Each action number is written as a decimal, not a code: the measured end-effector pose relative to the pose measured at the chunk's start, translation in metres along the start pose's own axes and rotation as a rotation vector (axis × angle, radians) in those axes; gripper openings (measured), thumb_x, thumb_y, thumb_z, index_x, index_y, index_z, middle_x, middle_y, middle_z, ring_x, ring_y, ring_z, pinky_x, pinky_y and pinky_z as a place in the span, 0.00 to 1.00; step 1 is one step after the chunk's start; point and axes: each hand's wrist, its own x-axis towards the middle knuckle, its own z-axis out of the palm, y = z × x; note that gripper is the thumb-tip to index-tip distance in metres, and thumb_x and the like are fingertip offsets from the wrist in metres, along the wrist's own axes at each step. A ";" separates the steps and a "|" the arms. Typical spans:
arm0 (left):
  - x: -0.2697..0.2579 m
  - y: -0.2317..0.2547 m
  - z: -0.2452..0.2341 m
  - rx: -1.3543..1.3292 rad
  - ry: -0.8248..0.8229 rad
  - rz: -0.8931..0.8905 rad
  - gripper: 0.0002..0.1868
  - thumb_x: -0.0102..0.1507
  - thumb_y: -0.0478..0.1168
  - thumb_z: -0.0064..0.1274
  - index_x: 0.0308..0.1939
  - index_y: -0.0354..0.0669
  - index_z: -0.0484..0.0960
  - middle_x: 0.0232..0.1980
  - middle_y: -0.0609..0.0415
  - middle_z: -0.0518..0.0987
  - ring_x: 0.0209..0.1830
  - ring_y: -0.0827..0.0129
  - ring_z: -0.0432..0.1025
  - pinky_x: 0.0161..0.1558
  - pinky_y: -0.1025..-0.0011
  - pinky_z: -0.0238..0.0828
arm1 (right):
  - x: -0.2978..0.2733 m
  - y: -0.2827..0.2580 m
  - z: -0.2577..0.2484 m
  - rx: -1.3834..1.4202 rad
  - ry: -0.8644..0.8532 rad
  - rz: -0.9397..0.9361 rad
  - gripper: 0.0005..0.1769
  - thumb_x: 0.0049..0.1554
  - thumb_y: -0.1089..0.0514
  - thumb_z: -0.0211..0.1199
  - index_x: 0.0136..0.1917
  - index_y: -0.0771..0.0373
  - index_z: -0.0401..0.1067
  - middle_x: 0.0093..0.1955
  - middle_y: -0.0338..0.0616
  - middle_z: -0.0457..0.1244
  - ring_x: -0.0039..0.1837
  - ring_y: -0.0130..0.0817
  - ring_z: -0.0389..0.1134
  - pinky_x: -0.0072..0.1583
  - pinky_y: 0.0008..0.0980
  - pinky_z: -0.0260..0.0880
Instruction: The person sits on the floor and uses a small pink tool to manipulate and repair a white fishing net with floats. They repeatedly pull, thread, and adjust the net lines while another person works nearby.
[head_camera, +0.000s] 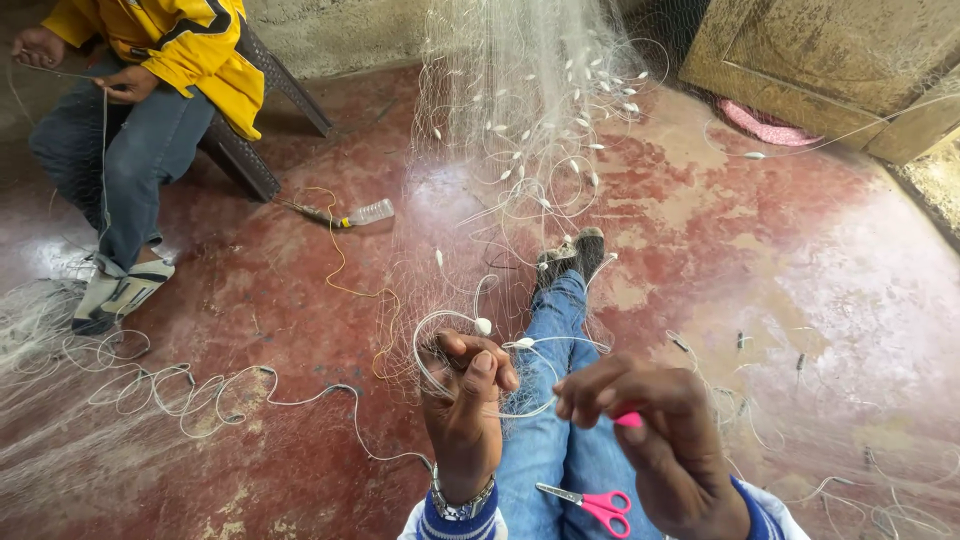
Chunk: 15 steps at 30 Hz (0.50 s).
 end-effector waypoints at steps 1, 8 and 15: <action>0.000 0.001 0.001 0.015 -0.028 0.034 0.08 0.59 0.32 0.42 0.37 0.46 0.59 0.28 0.51 0.67 0.24 0.69 0.62 0.32 0.71 0.61 | -0.002 -0.003 0.002 0.051 -0.029 0.068 0.06 0.60 0.60 0.41 0.49 0.63 0.56 0.38 0.51 0.56 0.44 0.41 0.61 0.48 0.35 0.64; -0.004 0.006 0.008 -0.003 -0.065 0.076 0.10 0.58 0.33 0.44 0.35 0.46 0.58 0.28 0.55 0.65 0.25 0.71 0.62 0.31 0.74 0.60 | -0.008 0.019 0.005 0.348 -0.076 0.334 0.08 0.60 0.59 0.42 0.48 0.67 0.55 0.37 0.47 0.54 0.34 0.28 0.50 0.52 0.37 0.71; -0.007 0.010 0.009 -0.012 -0.258 0.138 0.07 0.61 0.36 0.45 0.40 0.39 0.66 0.41 0.46 0.68 0.40 0.65 0.63 0.44 0.72 0.62 | 0.008 0.021 0.005 -0.596 -0.119 0.144 0.05 0.55 0.61 0.51 0.46 0.62 0.63 0.40 0.43 0.58 0.39 0.31 0.59 0.40 0.27 0.61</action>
